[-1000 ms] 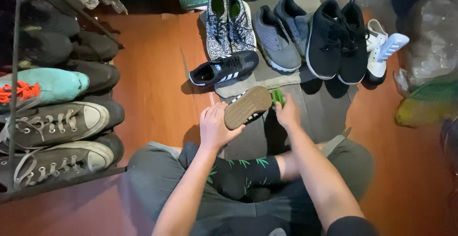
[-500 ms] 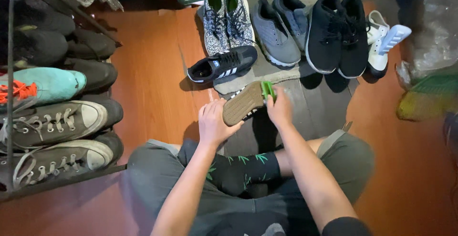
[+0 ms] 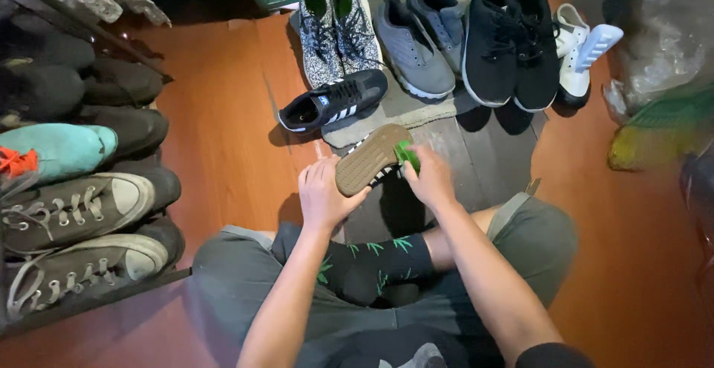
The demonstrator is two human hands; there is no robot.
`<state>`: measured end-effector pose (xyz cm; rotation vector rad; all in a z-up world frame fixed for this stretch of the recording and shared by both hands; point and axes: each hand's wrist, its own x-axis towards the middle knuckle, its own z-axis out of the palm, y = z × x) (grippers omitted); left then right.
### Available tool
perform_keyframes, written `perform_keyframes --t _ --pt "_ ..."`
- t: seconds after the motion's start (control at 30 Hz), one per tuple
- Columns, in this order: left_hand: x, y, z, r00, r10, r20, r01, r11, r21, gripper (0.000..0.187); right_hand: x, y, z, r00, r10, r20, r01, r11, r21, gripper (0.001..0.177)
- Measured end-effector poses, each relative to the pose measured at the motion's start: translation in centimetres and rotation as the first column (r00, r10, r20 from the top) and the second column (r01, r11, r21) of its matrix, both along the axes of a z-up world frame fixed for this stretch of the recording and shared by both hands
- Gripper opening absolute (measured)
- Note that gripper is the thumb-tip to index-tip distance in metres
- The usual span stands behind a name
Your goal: Cleaning the sole of a sneaker using a small brush while sitting on the floor
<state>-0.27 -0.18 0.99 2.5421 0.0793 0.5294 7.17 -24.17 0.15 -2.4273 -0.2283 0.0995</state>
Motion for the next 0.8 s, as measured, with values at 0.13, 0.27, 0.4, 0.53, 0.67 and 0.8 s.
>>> perform_keyframes --t 0.13,0.27,0.4,0.53,0.67,0.8 --pt "0.0 0.0 -0.1 1.0 -0.012 0.01 0.012 1.0 0.003 0.082 0.4 -1.0 -2.5 0.996 -0.081 0.034 0.081 0.996 -0.021 0.033" --pt "-0.2 0.2 -0.5 1.0 0.0 -0.007 0.0 1.0 -0.003 0.082 0.1 -1.4 -3.3 0.996 -0.072 -0.044 0.072 0.997 0.004 0.036" --pt "0.1 0.0 -0.3 0.999 -0.003 -0.042 0.002 1.0 -0.031 0.082 -0.1 -1.1 -1.5 0.995 -0.077 -0.061 0.082 0.993 0.08 0.036" --pt "-0.2 0.1 -0.6 0.999 0.015 -0.036 -0.015 1.0 -0.01 0.083 0.0 -1.4 -2.6 0.99 -0.131 -0.058 0.135 0.989 0.068 0.034" --pt "0.0 -0.1 0.1 1.0 0.0 -0.027 0.0 1.0 -0.016 0.082 -0.3 -0.8 -1.2 0.994 -0.109 -0.026 0.111 0.987 0.116 0.035" --pt "-0.1 -0.1 0.0 1.0 -0.016 -0.019 0.016 1.0 -0.016 0.083 0.4 -1.1 -1.7 0.974 -0.206 -0.092 0.212 0.976 0.058 0.032"
